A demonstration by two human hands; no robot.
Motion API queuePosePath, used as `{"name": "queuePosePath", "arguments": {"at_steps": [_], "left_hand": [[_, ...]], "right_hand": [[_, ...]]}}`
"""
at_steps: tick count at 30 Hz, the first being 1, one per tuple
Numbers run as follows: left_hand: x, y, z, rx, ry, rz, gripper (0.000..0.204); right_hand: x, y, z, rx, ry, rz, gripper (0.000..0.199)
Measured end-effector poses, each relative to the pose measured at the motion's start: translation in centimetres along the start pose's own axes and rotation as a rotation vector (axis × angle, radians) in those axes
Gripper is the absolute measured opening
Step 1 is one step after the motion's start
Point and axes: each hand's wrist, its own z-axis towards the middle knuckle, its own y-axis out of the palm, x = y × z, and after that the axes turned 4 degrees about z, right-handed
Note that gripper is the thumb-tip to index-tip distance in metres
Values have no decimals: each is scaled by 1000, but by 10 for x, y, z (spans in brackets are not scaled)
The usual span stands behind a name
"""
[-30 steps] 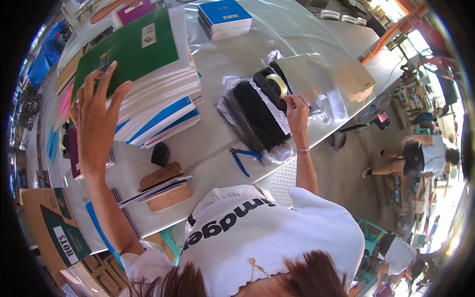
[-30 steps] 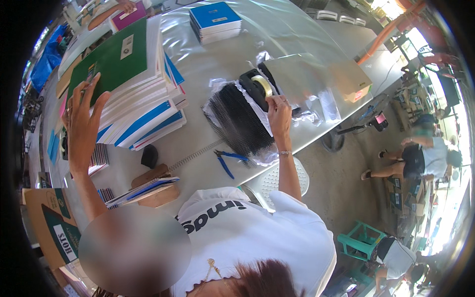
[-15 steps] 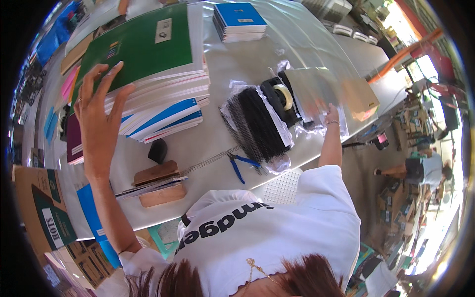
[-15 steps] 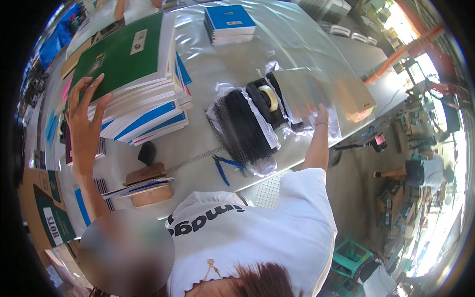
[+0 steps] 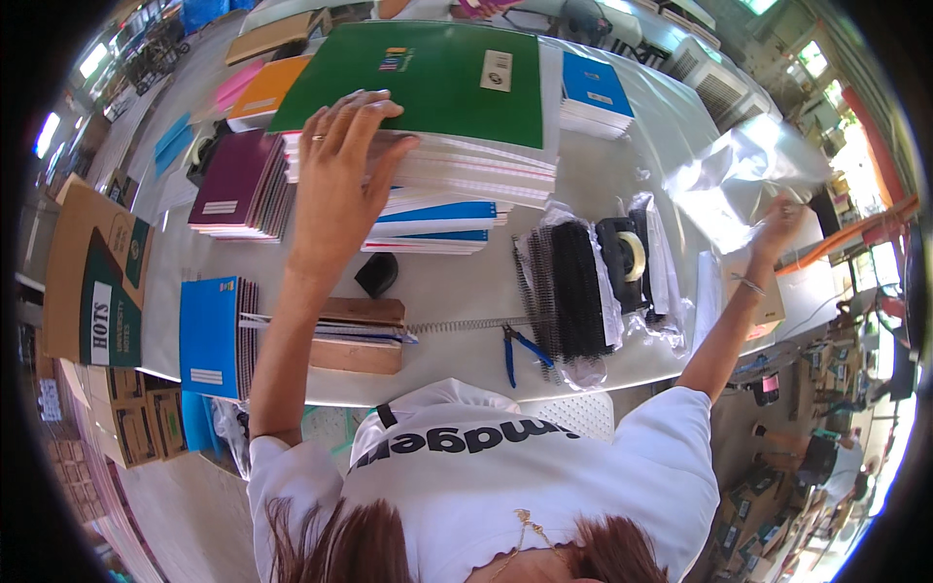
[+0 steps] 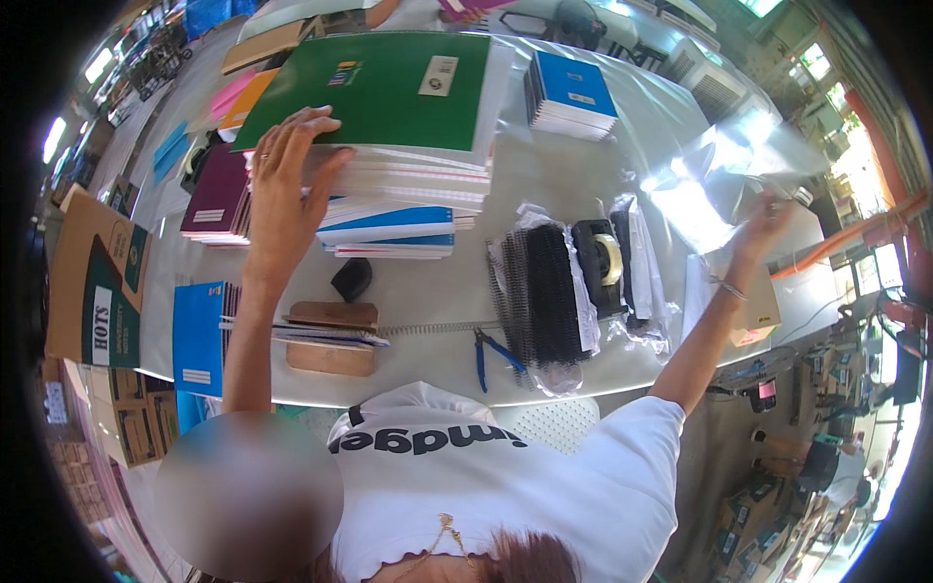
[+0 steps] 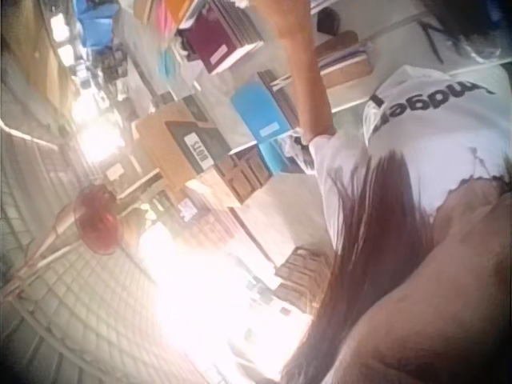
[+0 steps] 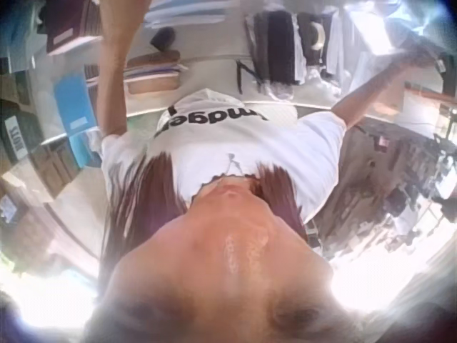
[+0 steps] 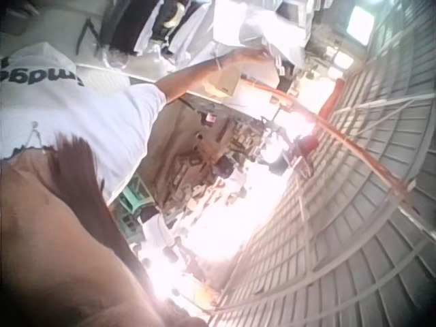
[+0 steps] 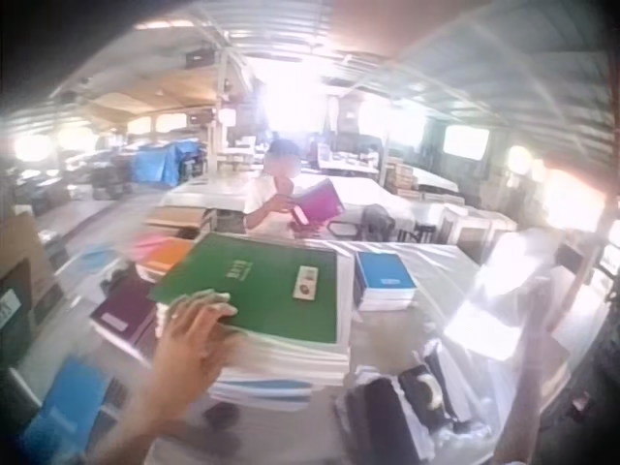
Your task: The person places colorful notebook covers onto stacks of paper, aligns them in a wooden jig, and uses a handheld tool to bind the edges.
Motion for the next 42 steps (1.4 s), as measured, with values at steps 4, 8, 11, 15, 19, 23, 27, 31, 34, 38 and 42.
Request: {"name": "queuePosePath", "arguments": {"at_steps": [4, 8, 11, 15, 19, 23, 27, 31, 34, 38, 42], "left_hand": [[5, -5, -12, 44, -103, 28, 30], [8, 0, -19, 65, -89, 59, 33], [8, 2, -23, 92, -86, 4, 35], [1, -1, -34, 76, -104, -26, 34], [2, 0, -42, 41, -91, -28, 34], [-1, -12, -57, 80, -174, -36, 34], [-9, -41, -92, 90, -350, -74, 30], [-12, -62, -150, 46, -527, -166, 27], [5, -75, -183, -93, -596, -39, 32], [40, -81, -205, -324, -598, 119, 46], [36, -48, -223, -220, -583, -206, 49]], "right_hand": [[-177, 66, 44, 189, 239, 398, 23], [-217, 131, 70, -8, 91, 873, 24], [-224, 194, 79, -310, 151, 1149, 21], [-287, 243, 6, -830, -108, 183, 48], [-269, 259, -16, -1260, 393, 106, 67], [-285, 233, -18, -1065, 372, -29, 70], [-284, 178, -49, -996, 441, 33, 53], [-281, 115, -110, -1355, 765, 117, 34], [-277, 115, -182, -1568, 959, 331, 31], [-239, 145, -277, -1738, 621, 295, 28], [-241, 201, -299, -2011, 531, 199, 29]]}}
